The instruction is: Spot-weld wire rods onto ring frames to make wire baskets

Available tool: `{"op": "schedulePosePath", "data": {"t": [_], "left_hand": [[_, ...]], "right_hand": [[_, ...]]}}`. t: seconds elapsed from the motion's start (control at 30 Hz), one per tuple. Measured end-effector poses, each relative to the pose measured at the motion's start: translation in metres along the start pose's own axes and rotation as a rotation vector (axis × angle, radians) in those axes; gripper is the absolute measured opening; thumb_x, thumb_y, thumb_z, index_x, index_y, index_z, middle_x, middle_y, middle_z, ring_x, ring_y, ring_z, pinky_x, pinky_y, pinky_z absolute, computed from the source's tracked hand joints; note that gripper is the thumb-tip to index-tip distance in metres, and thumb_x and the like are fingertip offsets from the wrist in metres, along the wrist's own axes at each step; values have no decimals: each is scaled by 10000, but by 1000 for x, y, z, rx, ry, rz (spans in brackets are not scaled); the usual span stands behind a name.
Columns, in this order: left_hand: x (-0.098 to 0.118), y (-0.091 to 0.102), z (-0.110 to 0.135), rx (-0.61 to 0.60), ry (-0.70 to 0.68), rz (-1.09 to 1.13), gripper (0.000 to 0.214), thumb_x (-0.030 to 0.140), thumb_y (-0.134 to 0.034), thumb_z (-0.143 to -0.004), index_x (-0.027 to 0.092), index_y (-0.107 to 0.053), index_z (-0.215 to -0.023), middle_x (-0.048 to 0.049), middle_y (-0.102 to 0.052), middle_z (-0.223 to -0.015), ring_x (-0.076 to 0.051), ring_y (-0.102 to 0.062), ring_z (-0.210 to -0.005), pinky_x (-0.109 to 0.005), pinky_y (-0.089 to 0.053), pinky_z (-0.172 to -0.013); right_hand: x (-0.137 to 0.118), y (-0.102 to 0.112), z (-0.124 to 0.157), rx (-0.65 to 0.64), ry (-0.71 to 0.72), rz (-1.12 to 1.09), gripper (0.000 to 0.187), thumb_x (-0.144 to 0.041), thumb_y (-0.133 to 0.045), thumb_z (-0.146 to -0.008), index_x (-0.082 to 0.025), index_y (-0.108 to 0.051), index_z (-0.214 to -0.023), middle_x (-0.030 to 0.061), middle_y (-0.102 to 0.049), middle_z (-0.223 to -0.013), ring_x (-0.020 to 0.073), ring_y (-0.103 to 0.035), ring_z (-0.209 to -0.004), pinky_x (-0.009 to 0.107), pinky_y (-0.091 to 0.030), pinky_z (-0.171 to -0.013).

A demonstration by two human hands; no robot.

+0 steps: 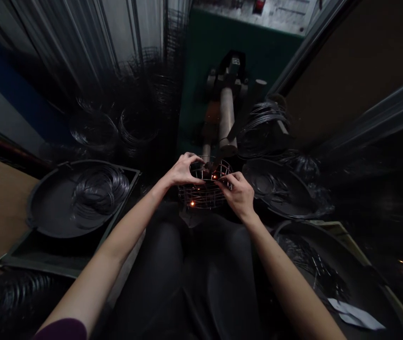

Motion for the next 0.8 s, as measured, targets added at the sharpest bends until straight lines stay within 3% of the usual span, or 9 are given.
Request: {"op": "schedulePosePath", "data": {"t": [0.2,0.3,0.37,0.5,0.57,0.63,0.73,0.8], "left_hand": [[-2,6,-25,-8,46,-32,630,378,-829,-531,207,-600,-1093,-69,-491,-1142,-286,-467,-1128,-440,-383,-1010],[-6,7,-27,6,11,4,664,434,-816,-549,199,-577,-1123,-82,-501,-1171,-301,-449,-1164,-465,-348,-1040],[-17,7,-18,60,1,83,816,461,-820,-542,214,-492,-1248,-105,-446,-1289,-319,-379,-1255,-487,-291,-1084],[-59,-9,18,100,73,369,1138,493,-840,-497,228,-231,-1422,-157,-251,-1461,-333,-246,-1371,-494,-222,-1128],[-78,-22,33,84,123,509,1180,492,-838,-495,210,-174,-1430,-190,-284,-1435,-333,-287,-1358,-506,-257,-1106],[-89,-31,43,115,161,588,1192,478,-841,-483,201,-159,-1420,-201,-345,-1382,-323,-357,-1319,-510,-305,-1072],[-86,-26,52,243,168,570,1109,453,-834,-493,201,-213,-1377,-169,-418,-1305,-284,-414,-1266,-482,-347,-1047],[-72,-12,60,299,114,498,998,423,-824,-518,205,-284,-1329,-139,-439,-1276,-260,-438,-1231,-452,-367,-1037]], "right_hand": [[17,-11,-22,12,-213,-160,346,-527,-568,-799,-190,-650,-788,22,-584,-765,139,-517,-641,256,-395,-619],[20,-1,-20,63,-241,-222,341,-518,-588,-765,-183,-646,-784,27,-586,-776,153,-528,-690,277,-411,-678],[25,13,-3,66,-330,-343,352,-517,-528,-805,-184,-642,-832,28,-595,-786,159,-540,-719,281,-420,-693],[42,35,52,-94,-607,-601,426,-552,-431,-859,-187,-643,-908,41,-626,-832,167,-575,-771,273,-449,-691],[48,39,76,-177,-648,-614,463,-583,-427,-864,-186,-651,-946,62,-638,-944,173,-587,-859,271,-459,-741],[49,34,93,-280,-681,-668,515,-616,-411,-869,-183,-626,-1045,64,-642,-926,155,-593,-787,270,-470,-713],[35,22,107,-479,-744,-818,616,-623,-479,-837,-154,-519,-1234,36,-630,-781,135,-581,-624,281,-491,-625],[17,19,106,-613,-733,-861,733,-584,-575,-791,-136,-419,-1349,29,-629,-768,156,-616,-666,302,-515,-649]]}}
Point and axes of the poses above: each hand's wrist, its own z-axis away from the middle knuckle, its own y-axis out of the back of the hand, x = y × z, the point moved 4 cm from there along -z, towards the middle knuckle
